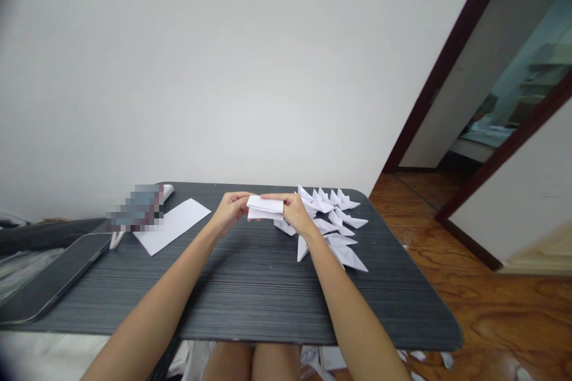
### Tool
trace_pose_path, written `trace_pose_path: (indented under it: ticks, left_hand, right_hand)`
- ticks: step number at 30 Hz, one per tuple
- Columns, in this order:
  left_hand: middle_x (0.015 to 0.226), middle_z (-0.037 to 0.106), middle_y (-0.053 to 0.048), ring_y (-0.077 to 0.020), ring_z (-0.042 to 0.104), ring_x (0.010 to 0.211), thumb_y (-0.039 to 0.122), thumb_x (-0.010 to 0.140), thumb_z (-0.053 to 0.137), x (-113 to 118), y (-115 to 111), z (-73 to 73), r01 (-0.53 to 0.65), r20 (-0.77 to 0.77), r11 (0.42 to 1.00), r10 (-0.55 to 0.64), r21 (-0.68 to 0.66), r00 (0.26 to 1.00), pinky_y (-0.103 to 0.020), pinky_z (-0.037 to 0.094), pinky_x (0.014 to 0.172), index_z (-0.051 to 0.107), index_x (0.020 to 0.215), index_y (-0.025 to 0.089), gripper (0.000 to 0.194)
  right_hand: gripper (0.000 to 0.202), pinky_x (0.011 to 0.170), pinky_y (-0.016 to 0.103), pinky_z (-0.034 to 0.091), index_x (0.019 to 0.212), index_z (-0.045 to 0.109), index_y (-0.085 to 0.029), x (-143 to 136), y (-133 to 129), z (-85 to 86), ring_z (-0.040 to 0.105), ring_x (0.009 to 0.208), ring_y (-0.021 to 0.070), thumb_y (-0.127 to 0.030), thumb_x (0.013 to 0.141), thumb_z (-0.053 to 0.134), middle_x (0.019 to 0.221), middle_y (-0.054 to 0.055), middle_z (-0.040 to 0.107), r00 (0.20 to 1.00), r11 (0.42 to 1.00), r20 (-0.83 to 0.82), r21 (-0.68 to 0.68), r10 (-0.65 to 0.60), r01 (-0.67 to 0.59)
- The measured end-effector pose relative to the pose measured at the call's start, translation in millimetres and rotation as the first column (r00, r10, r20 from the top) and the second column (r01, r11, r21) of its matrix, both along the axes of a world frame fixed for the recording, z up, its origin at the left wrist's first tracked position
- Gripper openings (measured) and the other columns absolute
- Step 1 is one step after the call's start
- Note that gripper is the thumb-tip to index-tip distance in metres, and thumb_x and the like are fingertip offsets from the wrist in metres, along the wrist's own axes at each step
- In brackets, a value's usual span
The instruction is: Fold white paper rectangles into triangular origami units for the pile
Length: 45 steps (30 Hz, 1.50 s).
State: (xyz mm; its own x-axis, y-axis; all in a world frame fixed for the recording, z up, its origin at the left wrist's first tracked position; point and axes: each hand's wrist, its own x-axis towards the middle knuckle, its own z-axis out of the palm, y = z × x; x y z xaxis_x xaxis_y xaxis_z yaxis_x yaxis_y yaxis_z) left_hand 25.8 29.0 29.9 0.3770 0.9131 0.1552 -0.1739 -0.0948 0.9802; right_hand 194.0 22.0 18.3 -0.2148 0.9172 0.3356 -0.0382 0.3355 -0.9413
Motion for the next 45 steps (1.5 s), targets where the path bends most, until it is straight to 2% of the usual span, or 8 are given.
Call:
trace_pose_path:
  ticks: [6, 12, 19, 24, 32, 38, 42, 45]
  left_hand:
    - [0.061, 0.064, -0.011, -0.0181, 0.061, 0.053, 0.042, 0.073, 0.050, 1.2, -0.7, -1.7, 0.043, 0.082, 0.992, -0.033, -0.116, 0.996, -0.025, 0.046, 0.043, 0.060, 0.085, 0.003, 0.043]
    - [0.062, 0.065, -0.013, -0.0180, 0.063, 0.057, 0.038, 0.075, 0.053, 1.7, -4.9, -2.1, 0.120, 0.004, 0.981, -0.121, -0.150, 0.993, -0.019, 0.047, 0.041, 0.060, 0.080, 0.003, 0.036]
    - [0.067, 0.065, -0.009, -0.0157, 0.064, 0.062, 0.028, 0.074, 0.057, 1.8, -7.9, 1.3, 0.102, 0.052, 0.982, -0.095, -0.161, 0.994, -0.025, 0.053, 0.065, 0.061, 0.078, 0.004, 0.024]
    - [0.065, 0.064, -0.007, -0.0157, 0.064, 0.066, 0.025, 0.069, 0.063, 1.8, -6.3, -1.9, 0.097, 0.074, 0.988, -0.088, -0.124, 0.993, -0.025, 0.052, 0.073, 0.064, 0.074, 0.005, 0.020]
    - [0.074, 0.067, -0.010, -0.0172, 0.064, 0.070, 0.026, 0.066, 0.064, 3.2, -7.1, -2.8, 0.067, 0.041, 0.994, -0.063, -0.089, 0.997, -0.029, 0.050, 0.078, 0.066, 0.077, 0.005, 0.023]
    - [0.069, 0.067, -0.008, -0.0189, 0.064, 0.071, 0.025, 0.064, 0.065, 2.4, -8.5, 0.7, 0.038, -0.046, 0.998, -0.041, -0.053, 0.998, -0.032, 0.049, 0.078, 0.066, 0.077, 0.006, 0.023]
    - [0.066, 0.067, -0.006, -0.0197, 0.064, 0.069, 0.027, 0.065, 0.062, -0.8, -7.8, 3.9, 0.029, -0.132, 0.999, -0.027, 0.015, 0.991, -0.034, 0.049, 0.075, 0.066, 0.079, 0.006, 0.025]
    - [0.067, 0.067, -0.006, -0.0201, 0.064, 0.067, 0.027, 0.067, 0.058, -1.0, -7.8, 3.5, 0.088, -0.203, 0.994, -0.073, 0.067, 0.977, -0.034, 0.050, 0.071, 0.065, 0.077, 0.006, 0.024]
  right_hand:
    - [0.028, 0.053, 0.021, 0.038, 0.087, 0.068, -0.018, 2.6, -6.1, 7.0, 0.053, 0.060, 0.0100, -0.020, 0.068, 0.047, 0.076, 0.003, 0.064, 0.993, 0.991, 0.116, 0.130, 0.002, -0.017]
    - [0.029, 0.049, 0.020, 0.032, 0.083, 0.068, -0.019, 4.9, -5.3, 7.2, 0.047, 0.057, 0.0084, -0.014, 0.066, 0.046, 0.068, 0.001, 0.058, 0.988, 0.982, 0.147, 0.189, -0.043, 0.015]
    - [0.026, 0.052, 0.021, 0.035, 0.078, 0.069, -0.018, 8.8, -4.9, 8.5, 0.051, 0.062, 0.0107, -0.015, 0.065, 0.047, 0.071, 0.002, 0.059, 0.990, 0.980, 0.124, 0.196, -0.071, 0.045]
    - [0.026, 0.055, 0.022, 0.037, 0.074, 0.069, -0.018, 10.3, -5.8, 10.8, 0.052, 0.065, 0.0118, -0.012, 0.064, 0.046, 0.073, 0.003, 0.061, 0.992, 0.976, 0.093, 0.211, -0.081, 0.060]
    - [0.026, 0.057, 0.023, 0.037, 0.074, 0.069, -0.020, 12.7, -3.4, 8.5, 0.052, 0.068, 0.0124, -0.010, 0.065, 0.046, 0.072, 0.002, 0.058, 0.984, 0.958, 0.145, 0.279, -0.108, 0.064]
    - [0.029, 0.055, 0.022, 0.037, 0.074, 0.069, -0.020, 13.3, -2.5, 6.2, 0.051, 0.065, 0.0113, -0.008, 0.065, 0.044, 0.071, 0.002, 0.057, 0.971, 0.953, 0.210, 0.298, -0.116, 0.049]
    - [0.034, 0.065, 0.024, 0.039, 0.077, 0.069, -0.020, 24.2, 0.5, 8.9, 0.055, 0.078, 0.0130, -0.008, 0.068, 0.039, 0.087, 0.003, 0.062, 0.961, 0.965, 0.273, 0.263, -0.051, -0.023]
    - [0.032, 0.074, 0.027, 0.040, 0.091, 0.065, -0.019, 30.6, -0.4, 14.0, 0.056, 0.085, 0.0148, -0.014, 0.074, 0.039, 0.093, 0.004, 0.064, 0.973, 0.979, 0.214, 0.199, -0.085, 0.041]
